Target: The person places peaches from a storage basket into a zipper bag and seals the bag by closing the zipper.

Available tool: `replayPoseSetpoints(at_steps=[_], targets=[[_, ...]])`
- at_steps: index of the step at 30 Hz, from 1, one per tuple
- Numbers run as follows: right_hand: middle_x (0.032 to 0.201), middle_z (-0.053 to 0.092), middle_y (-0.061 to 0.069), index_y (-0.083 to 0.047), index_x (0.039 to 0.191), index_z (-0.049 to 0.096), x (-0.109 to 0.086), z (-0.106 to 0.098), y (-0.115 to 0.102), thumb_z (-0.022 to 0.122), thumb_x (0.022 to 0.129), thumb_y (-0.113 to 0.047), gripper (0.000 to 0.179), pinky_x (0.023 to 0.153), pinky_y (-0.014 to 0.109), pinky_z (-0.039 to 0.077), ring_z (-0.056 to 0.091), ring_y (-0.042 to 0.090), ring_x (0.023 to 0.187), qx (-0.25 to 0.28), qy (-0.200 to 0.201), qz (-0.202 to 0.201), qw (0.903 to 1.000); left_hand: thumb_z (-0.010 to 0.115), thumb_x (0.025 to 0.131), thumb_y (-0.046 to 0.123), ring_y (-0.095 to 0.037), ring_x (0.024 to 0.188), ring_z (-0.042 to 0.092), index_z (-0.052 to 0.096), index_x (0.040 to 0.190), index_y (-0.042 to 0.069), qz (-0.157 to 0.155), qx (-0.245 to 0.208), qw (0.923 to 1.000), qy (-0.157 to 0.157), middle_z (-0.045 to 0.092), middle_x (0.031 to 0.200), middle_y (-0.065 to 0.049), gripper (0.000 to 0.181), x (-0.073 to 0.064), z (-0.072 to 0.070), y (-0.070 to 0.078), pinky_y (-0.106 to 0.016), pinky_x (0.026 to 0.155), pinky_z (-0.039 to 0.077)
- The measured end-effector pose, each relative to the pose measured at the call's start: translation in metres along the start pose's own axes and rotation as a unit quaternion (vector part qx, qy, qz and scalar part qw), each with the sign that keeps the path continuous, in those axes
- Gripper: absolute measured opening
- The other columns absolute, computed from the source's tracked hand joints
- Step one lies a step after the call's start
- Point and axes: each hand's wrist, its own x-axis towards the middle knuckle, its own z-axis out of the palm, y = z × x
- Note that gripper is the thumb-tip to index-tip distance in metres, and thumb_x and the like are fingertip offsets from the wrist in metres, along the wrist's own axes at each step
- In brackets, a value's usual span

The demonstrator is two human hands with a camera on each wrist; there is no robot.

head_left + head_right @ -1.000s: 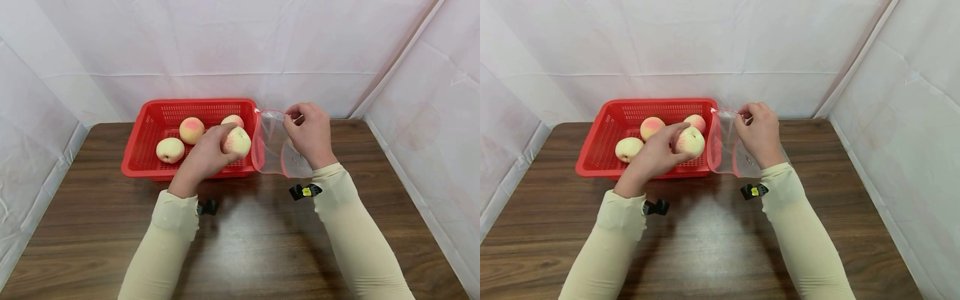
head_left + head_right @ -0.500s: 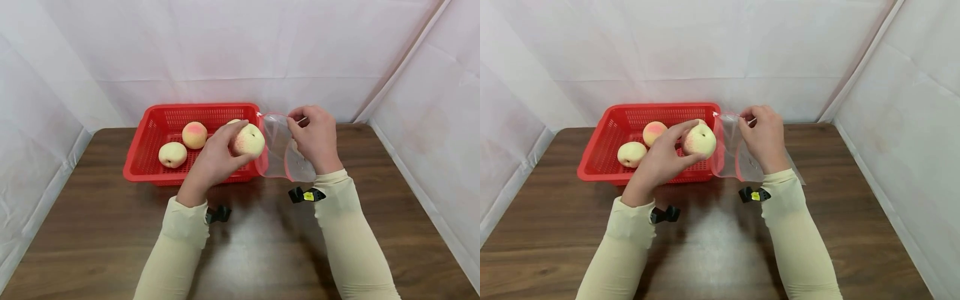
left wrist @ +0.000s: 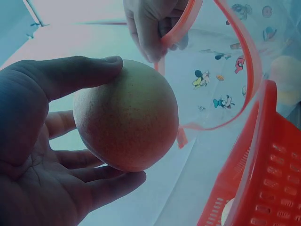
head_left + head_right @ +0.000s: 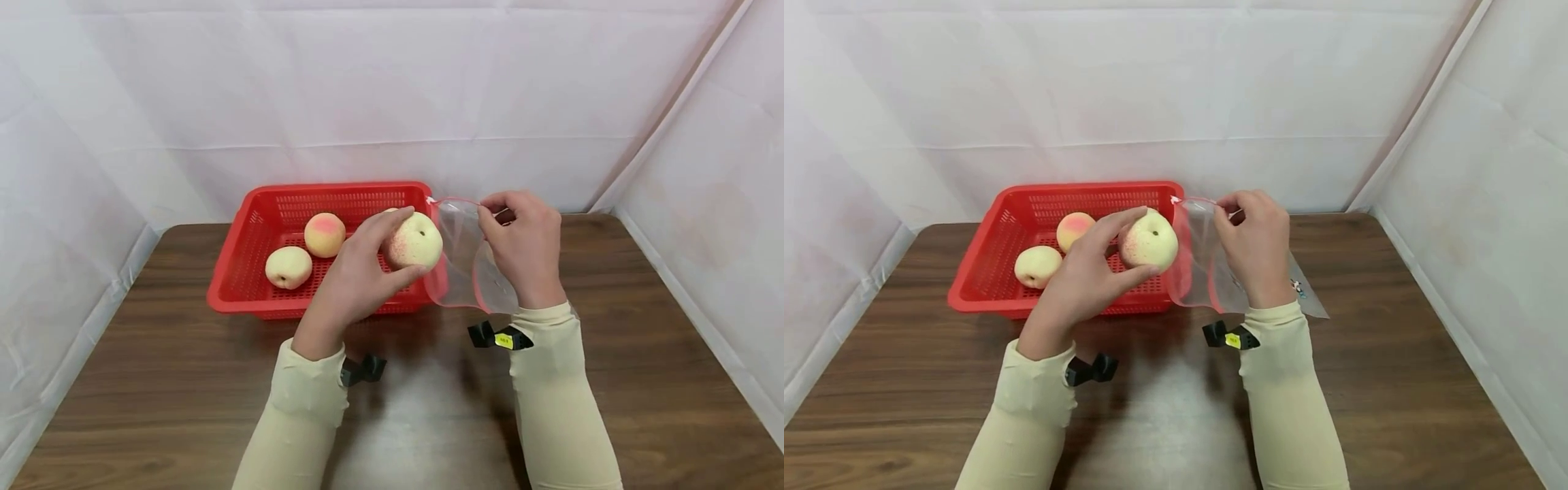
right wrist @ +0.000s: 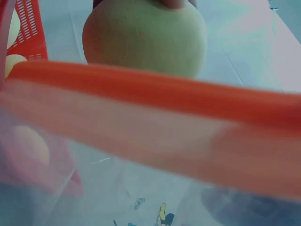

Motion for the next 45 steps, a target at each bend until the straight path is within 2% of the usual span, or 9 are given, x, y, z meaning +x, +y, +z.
replayPoseSetpoints(at_steps=[3,7,11,17,23,30,36,41,45], targets=[[0.080,0.070,0.007,-0.008,0.084,0.075,0.002,0.002,-0.001,0.065,0.086,-0.016,0.013,0.067,0.031,0.048,0.066,0.019,0.066,0.005,0.003,-0.009,0.9999,0.079,0.080,0.026,-0.016,0.129,0.047,0.048,0.141,0.018,0.011,-0.005,0.9999,-0.005,0.051,0.139,-0.001,0.069,0.002,0.001,0.000,-0.037,0.106,0.045],[0.080,0.070,0.007,-0.009,0.084,0.075,0.001,0.001,-0.003,0.065,0.086,-0.016,0.013,0.067,0.030,0.048,0.066,0.019,0.066,0.007,0.006,0.000,1.0000,0.079,0.080,0.024,-0.016,0.126,0.049,0.047,0.141,0.017,0.021,-0.018,0.9994,-0.022,0.052,0.137,-0.001,0.069,0.005,0.006,-0.001,-0.036,0.104,0.046],[0.081,0.070,0.007,-0.009,0.084,0.075,0.000,-0.002,-0.002,0.065,0.087,-0.016,0.013,0.067,0.026,0.046,0.065,0.019,0.067,0.006,0.009,0.007,0.9999,0.080,0.080,0.023,-0.015,0.126,0.048,0.048,0.141,0.017,0.032,-0.026,0.9990,-0.020,0.053,0.136,0.000,0.070,0.007,0.015,-0.003,-0.035,0.105,0.046],[0.077,0.068,0.005,-0.010,0.081,0.074,0.000,-0.001,0.001,0.064,0.086,-0.018,0.014,0.064,0.020,0.043,0.061,0.015,0.064,-0.002,0.007,0.011,0.9999,0.080,0.080,0.027,-0.012,0.128,0.046,0.045,0.142,0.019,0.022,-0.038,0.9983,-0.037,0.049,0.141,0.003,0.072,0.007,0.030,-0.005,-0.033,0.107,0.044],[0.075,0.068,0.004,-0.010,0.080,0.073,0.000,-0.001,0.002,0.064,0.087,-0.019,0.014,0.060,0.017,0.041,0.058,0.011,0.063,-0.006,0.005,0.010,0.9999,0.081,0.078,0.028,-0.012,0.124,0.050,0.044,0.139,0.018,0.000,-0.016,0.9992,-0.036,0.049,0.139,0.003,0.072,0.007,0.037,-0.003,-0.033,0.107,0.044],[0.075,0.069,0.005,-0.009,0.081,0.074,0.000,-0.003,0.003,0.067,0.087,-0.019,0.013,0.058,0.013,0.040,0.061,0.013,0.063,0.005,0.002,0.016,0.9999,0.082,0.078,0.027,-0.014,0.124,0.049,0.046,0.136,0.016,0.006,0.008,0.9996,-0.026,0.049,0.137,0.001,0.069,0.006,0.045,-0.005,-0.033,0.107,0.044],[0.075,0.069,0.004,-0.009,0.082,0.074,-0.001,-0.003,0.003,0.066,0.087,-0.020,0.015,0.056,0.013,0.040,0.060,0.011,0.063,0.002,-0.001,0.016,0.9999,0.080,0.079,0.028,-0.017,0.126,0.050,0.048,0.140,0.017,0.001,0.038,0.9988,-0.031,0.046,0.141,-0.002,0.069,0.006,0.052,-0.004,-0.036,0.105,0.046],[0.076,0.070,0.006,-0.008,0.082,0.074,-0.002,-0.002,0.002,0.066,0.087,-0.020,0.015,0.058,0.012,0.040,0.062,0.013,0.064,0.006,-0.001,0.011,0.9999,0.079,0.080,0.030,-0.020,0.128,0.050,0.047,0.143,0.018,-0.014,0.061,0.9973,-0.039,0.045,0.144,-0.004,0.072,0.007,0.056,-0.004,-0.038,0.105,0.046],[0.075,0.070,0.006,-0.008,0.082,0.074,-0.003,-0.001,0.003,0.066,0.087,-0.019,0.014,0.058,0.012,0.040,0.062,0.015,0.064,0.007,-0.002,0.010,0.9999,0.079,0.080,0.032,-0.020,0.127,0.051,0.046,0.143,0.018,-0.020,0.071,0.9968,-0.032,0.046,0.144,-0.004,0.072,0.007,0.059,-0.005,-0.039,0.104,0.047]])
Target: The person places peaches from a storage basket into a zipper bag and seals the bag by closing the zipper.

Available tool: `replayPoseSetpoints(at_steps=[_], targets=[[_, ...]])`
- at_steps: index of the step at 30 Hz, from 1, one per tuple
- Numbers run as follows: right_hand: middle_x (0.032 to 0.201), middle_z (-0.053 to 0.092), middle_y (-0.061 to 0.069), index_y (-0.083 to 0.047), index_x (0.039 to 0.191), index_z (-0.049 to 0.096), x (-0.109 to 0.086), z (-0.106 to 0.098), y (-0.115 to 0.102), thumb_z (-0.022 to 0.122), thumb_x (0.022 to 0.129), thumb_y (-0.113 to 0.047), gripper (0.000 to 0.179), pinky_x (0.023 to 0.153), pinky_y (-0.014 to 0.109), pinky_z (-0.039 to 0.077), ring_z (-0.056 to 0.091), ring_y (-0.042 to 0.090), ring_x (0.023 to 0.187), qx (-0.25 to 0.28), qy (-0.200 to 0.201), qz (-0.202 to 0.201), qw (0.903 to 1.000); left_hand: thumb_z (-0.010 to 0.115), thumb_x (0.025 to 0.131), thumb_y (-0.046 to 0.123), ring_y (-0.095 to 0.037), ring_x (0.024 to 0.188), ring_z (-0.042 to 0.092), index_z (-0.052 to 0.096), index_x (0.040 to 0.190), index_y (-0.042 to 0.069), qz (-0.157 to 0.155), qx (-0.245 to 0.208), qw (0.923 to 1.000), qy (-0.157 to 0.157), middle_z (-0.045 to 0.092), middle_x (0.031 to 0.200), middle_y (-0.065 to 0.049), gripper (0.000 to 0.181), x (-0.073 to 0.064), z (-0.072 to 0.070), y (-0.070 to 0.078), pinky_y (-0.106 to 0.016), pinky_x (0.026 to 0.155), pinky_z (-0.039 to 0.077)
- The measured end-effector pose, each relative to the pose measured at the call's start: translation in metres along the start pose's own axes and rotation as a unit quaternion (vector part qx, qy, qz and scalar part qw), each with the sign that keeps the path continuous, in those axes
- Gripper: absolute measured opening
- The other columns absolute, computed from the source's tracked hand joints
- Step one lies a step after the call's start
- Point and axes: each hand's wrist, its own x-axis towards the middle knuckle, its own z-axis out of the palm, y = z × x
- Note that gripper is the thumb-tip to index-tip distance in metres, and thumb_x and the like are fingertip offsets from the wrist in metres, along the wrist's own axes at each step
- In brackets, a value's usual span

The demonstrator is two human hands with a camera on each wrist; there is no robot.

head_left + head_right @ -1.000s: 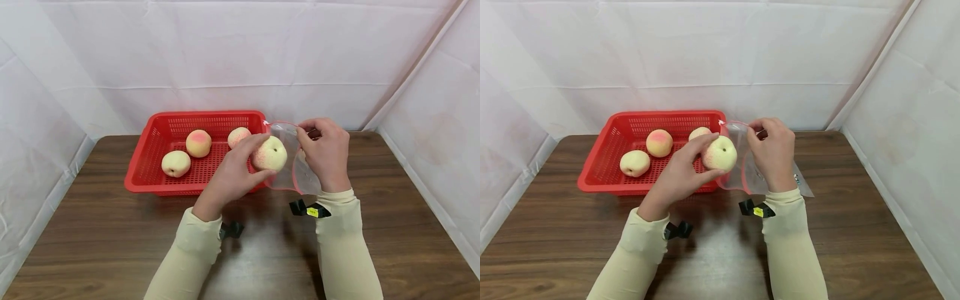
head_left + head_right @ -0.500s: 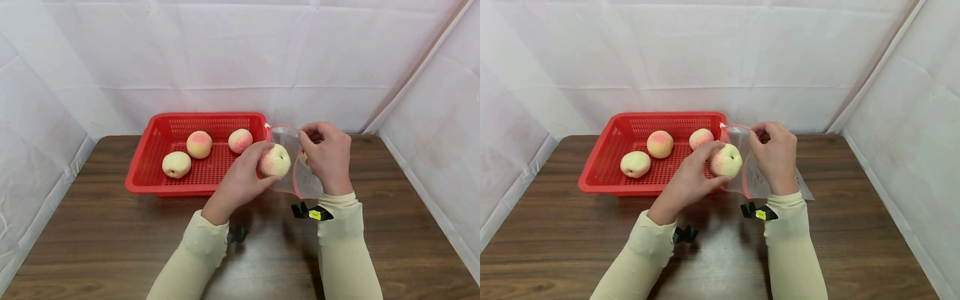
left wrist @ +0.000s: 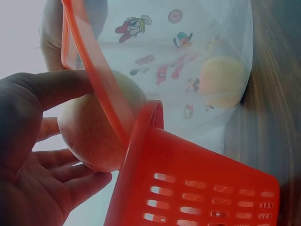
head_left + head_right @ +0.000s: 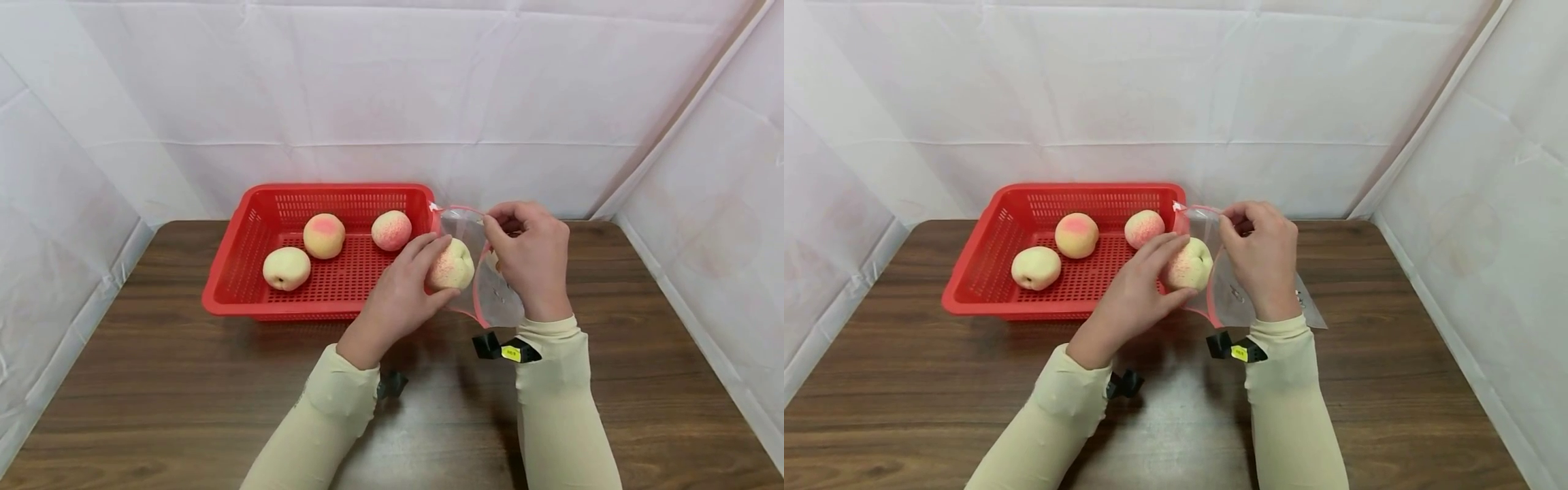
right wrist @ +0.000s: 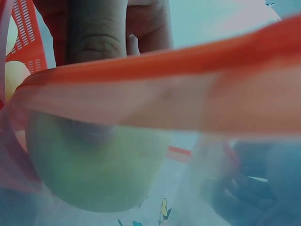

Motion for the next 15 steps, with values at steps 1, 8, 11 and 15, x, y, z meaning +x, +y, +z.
replayPoseSetpoints(at_steps=[1,8,11,15], targets=[[0.075,0.070,0.006,-0.008,0.082,0.074,-0.0002,0.0003,-0.0001,0.066,0.087,-0.019,0.014,0.058,0.012,0.040,0.062,0.014,0.064,-0.001,0.000,0.000,1.0000,0.079,0.080,0.032,-0.021,0.126,0.052,0.047,0.142,0.018,0.000,0.000,1.0000,0.005,0.046,0.143,-0.004,0.072,-0.0002,0.0007,-0.0001,-0.039,0.104,0.047],[0.076,0.070,0.005,-0.009,0.083,0.075,-0.0010,-0.0001,-0.0021,0.065,0.088,-0.020,0.015,0.060,0.014,0.041,0.063,0.014,0.065,-0.005,-0.004,-0.004,1.0000,0.079,0.080,0.034,-0.020,0.125,0.051,0.050,0.139,0.015,0.005,0.003,0.9996,0.029,0.050,0.139,-0.006,0.068,0.0010,0.0014,0.0003,-0.036,0.104,0.048],[0.075,0.070,0.005,-0.010,0.083,0.075,-0.0007,0.0001,-0.0015,0.066,0.088,-0.020,0.014,0.061,0.014,0.040,0.064,0.015,0.065,-0.003,-0.003,-0.007,1.0000,0.078,0.081,0.032,-0.021,0.123,0.053,0.050,0.140,0.015,-0.005,-0.002,0.9997,0.025,0.050,0.138,-0.006,0.068,0.0012,-0.0011,0.0000,-0.038,0.101,0.050],[0.074,0.070,0.004,-0.010,0.081,0.075,-0.0002,0.0003,-0.0005,0.066,0.087,-0.020,0.014,0.061,0.016,0.041,0.062,0.013,0.064,-0.004,0.000,-0.007,1.0000,0.078,0.081,0.029,-0.022,0.119,0.056,0.050,0.139,0.017,-0.023,-0.010,0.9995,0.021,0.051,0.137,-0.005,0.066,0.0013,-0.0071,-0.0012,-0.039,0.099,0.050]])
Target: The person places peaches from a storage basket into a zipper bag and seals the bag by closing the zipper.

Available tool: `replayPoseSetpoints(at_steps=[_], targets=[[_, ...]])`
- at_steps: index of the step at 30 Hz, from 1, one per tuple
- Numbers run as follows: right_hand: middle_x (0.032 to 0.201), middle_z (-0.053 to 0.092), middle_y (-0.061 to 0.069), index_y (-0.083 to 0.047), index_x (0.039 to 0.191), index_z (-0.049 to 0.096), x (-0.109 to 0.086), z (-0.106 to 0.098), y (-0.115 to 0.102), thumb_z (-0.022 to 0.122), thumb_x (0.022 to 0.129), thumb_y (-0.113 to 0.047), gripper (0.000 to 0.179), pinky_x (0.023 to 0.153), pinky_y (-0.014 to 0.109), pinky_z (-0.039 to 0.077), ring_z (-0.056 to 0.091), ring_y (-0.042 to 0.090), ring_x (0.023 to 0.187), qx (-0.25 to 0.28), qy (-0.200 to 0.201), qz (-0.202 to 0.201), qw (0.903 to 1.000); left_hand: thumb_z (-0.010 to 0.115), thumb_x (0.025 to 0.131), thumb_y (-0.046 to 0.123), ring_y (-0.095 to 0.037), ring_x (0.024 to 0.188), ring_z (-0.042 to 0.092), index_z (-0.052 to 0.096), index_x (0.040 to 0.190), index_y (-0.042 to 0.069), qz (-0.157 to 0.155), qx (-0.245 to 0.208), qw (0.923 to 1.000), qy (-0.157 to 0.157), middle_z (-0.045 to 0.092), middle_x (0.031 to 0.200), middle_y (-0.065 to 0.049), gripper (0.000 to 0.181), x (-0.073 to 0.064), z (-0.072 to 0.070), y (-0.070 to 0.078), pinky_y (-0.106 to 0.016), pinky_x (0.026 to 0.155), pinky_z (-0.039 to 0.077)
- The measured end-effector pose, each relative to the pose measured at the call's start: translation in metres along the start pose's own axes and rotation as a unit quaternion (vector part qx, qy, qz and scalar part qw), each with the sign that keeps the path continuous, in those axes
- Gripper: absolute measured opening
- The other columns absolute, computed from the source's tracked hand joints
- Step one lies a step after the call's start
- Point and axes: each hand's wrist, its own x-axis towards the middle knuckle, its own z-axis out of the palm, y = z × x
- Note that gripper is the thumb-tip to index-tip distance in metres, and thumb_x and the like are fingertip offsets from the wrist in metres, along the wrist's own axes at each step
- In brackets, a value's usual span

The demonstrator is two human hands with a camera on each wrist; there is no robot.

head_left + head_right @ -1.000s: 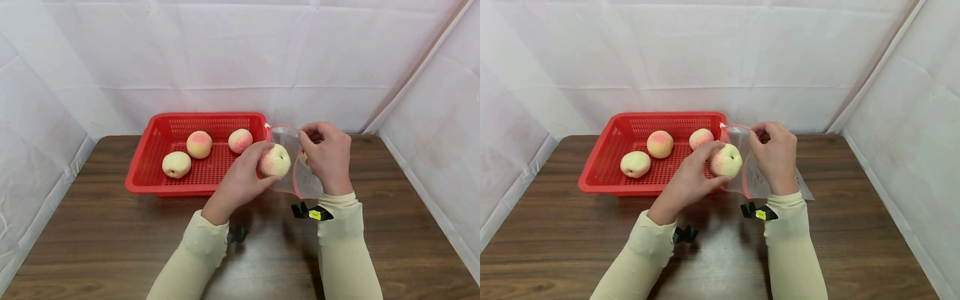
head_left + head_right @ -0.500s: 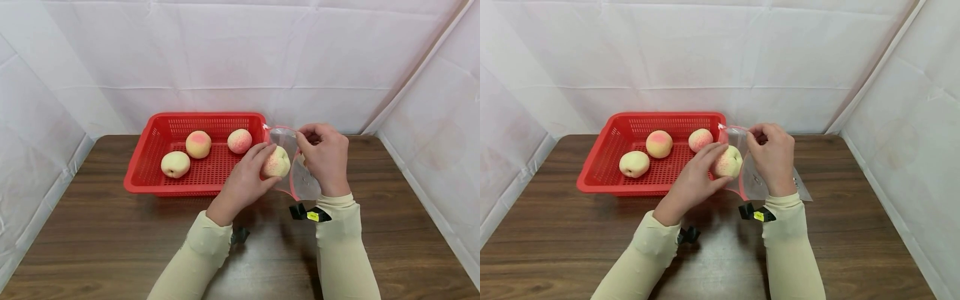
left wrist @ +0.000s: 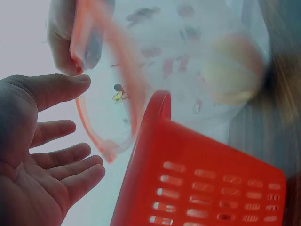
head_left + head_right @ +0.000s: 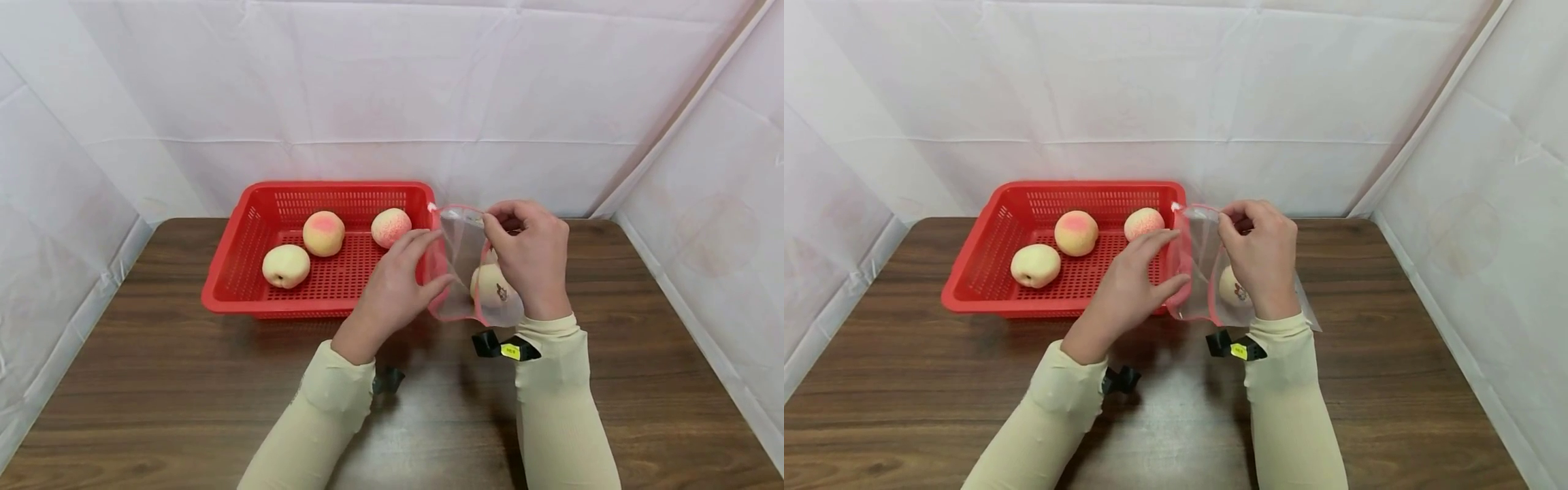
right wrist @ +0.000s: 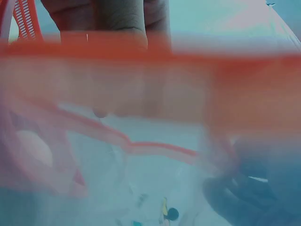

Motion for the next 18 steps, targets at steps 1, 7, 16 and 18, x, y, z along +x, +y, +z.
replayPoseSetpoints(at_steps=[1,7,16,18], targets=[[0.074,0.070,0.004,-0.010,0.082,0.074,0.000,0.000,0.000,0.066,0.087,-0.020,0.014,0.060,0.017,0.041,0.062,0.012,0.064,-0.001,0.000,0.002,1.0000,0.078,0.081,0.029,-0.022,0.120,0.056,0.050,0.139,0.017,-0.003,-0.002,1.0000,0.001,0.051,0.137,-0.005,0.066,0.000,-0.001,-0.001,-0.040,0.100,0.050],[0.071,0.069,0.003,-0.012,0.082,0.074,0.000,0.002,0.001,0.064,0.087,-0.020,0.014,0.059,0.020,0.040,0.060,0.010,0.063,-0.004,-0.001,0.010,0.9999,0.077,0.082,0.029,-0.022,0.123,0.053,0.052,0.137,0.016,-0.018,0.002,0.9998,0.012,0.054,0.135,-0.005,0.063,0.001,-0.011,-0.007,-0.041,0.103,0.048],[0.073,0.069,0.003,-0.010,0.082,0.074,0.000,0.004,0.000,0.065,0.087,-0.019,0.014,0.063,0.018,0.041,0.061,0.011,0.065,-0.002,-0.002,0.016,0.9999,0.073,0.085,0.028,-0.021,0.127,0.053,0.054,0.135,0.012,-0.017,-0.006,0.9992,0.035,0.055,0.136,-0.006,0.056,0.001,-0.021,-0.018,-0.038,0.108,0.043],[0.073,0.069,0.003,-0.011,0.082,0.074,0.000,0.004,0.000,0.065,0.087,-0.019,0.014,0.063,0.017,0.042,0.061,0.011,0.064,-0.001,-0.002,0.017,0.9999,0.073,0.086,0.028,-0.020,0.127,0.053,0.054,0.135,0.013,-0.019,-0.011,0.9991,0.037,0.055,0.136,-0.006,0.056,0.001,-0.023,-0.020,-0.038,0.108,0.043]])
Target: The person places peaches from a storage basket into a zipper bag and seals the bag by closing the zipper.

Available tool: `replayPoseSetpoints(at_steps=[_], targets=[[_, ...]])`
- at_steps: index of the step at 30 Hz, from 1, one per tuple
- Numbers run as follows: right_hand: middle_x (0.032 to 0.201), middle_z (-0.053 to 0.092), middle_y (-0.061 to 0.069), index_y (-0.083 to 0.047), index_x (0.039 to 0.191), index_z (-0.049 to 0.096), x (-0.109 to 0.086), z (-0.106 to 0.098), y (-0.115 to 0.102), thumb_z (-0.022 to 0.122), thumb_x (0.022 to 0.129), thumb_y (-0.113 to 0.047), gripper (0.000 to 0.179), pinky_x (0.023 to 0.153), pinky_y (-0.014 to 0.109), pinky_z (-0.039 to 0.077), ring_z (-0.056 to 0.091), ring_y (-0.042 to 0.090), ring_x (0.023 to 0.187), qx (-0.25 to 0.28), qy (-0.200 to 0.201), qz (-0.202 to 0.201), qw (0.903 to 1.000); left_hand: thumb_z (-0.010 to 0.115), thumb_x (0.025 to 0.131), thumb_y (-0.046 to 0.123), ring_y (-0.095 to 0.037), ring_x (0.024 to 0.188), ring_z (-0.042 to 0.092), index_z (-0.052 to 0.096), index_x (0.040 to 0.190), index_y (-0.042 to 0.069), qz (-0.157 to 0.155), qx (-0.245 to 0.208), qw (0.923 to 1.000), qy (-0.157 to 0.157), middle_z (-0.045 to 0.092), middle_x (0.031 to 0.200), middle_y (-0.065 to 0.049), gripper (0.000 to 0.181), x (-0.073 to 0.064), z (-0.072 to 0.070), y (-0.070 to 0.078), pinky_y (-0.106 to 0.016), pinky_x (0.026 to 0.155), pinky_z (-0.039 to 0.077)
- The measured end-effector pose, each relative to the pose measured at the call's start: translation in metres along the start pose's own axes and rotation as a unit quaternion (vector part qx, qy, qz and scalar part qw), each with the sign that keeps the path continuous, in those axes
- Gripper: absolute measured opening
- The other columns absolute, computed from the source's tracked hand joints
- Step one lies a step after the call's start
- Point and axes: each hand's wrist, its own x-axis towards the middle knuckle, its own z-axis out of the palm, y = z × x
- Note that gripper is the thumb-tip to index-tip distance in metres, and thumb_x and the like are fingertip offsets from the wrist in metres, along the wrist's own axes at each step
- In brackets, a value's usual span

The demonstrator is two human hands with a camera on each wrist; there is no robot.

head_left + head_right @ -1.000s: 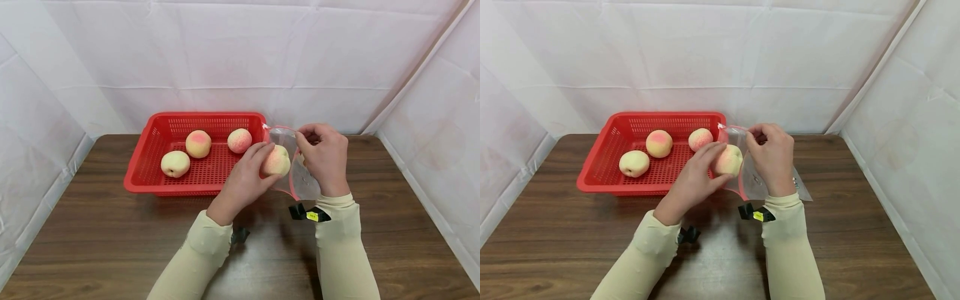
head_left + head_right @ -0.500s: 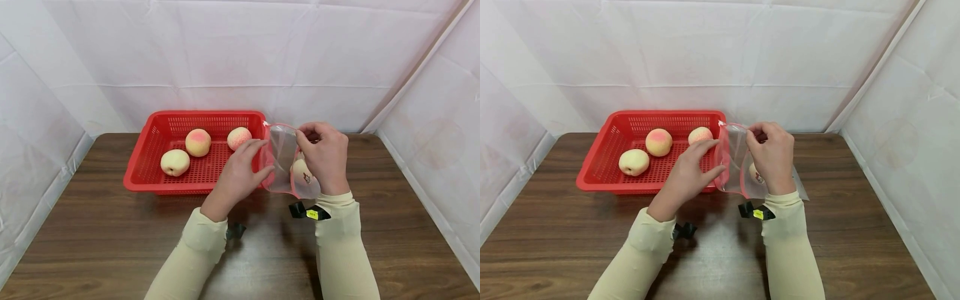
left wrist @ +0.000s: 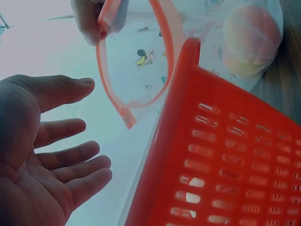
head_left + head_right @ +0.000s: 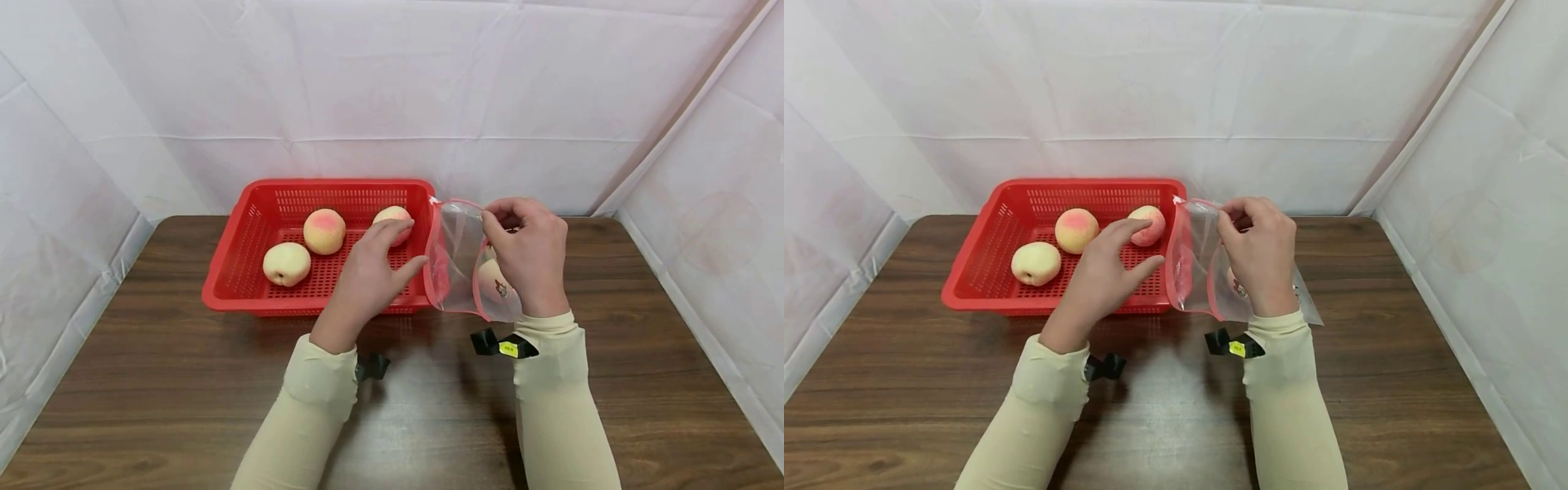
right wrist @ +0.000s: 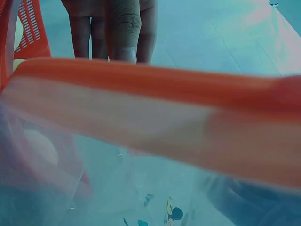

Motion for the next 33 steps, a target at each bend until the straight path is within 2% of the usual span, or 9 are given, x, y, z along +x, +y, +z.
replayPoseSetpoints(at_steps=[10,22,27,33], targets=[[0.072,0.069,-0.001,-0.013,0.082,0.074,-0.001,0.001,0.000,0.065,0.087,-0.019,0.012,0.063,0.012,0.042,0.056,-0.002,0.062,0.006,0.006,-0.010,0.9999,0.072,0.087,0.028,-0.025,0.129,0.049,0.054,0.136,0.011,-0.008,0.010,0.9996,0.026,0.055,0.137,-0.009,0.055,0.000,-0.015,-0.013,-0.041,0.109,0.041],[0.073,0.069,0.000,-0.012,0.082,0.074,-0.001,0.003,-0.002,0.065,0.087,-0.018,0.012,0.063,0.011,0.042,0.059,0.003,0.063,0.007,0.002,-0.012,0.9999,0.072,0.087,0.031,-0.028,0.134,0.046,0.051,0.139,0.010,-0.065,0.020,0.9966,0.046,0.053,0.142,-0.011,0.059,0.000,-0.039,-0.030,-0.046,0.110,0.040],[0.073,0.069,0.000,-0.012,0.082,0.074,-0.001,0.003,-0.004,0.064,0.087,-0.018,0.013,0.063,0.010,0.042,0.059,0.005,0.064,0.008,0.000,-0.011,0.9999,0.070,0.088,0.033,-0.029,0.136,0.044,0.049,0.141,0.014,-0.108,0.016,0.9928,0.048,0.049,0.145,-0.010,0.060,-0.001,-0.048,-0.036,-0.048,0.110,0.039],[0.075,0.068,0.001,-0.012,0.082,0.075,-0.001,0.004,-0.005,0.064,0.087,-0.018,0.013,0.064,0.009,0.043,0.061,0.007,0.065,0.008,-0.004,-0.011,0.9999,0.069,0.088,0.036,-0.027,0.135,0.045,0.047,0.143,0.019,-0.167,0.005,0.9842,0.058,0.048,0.146,-0.006,0.062,-0.003,-0.060,-0.045,-0.050,0.108,0.042]])
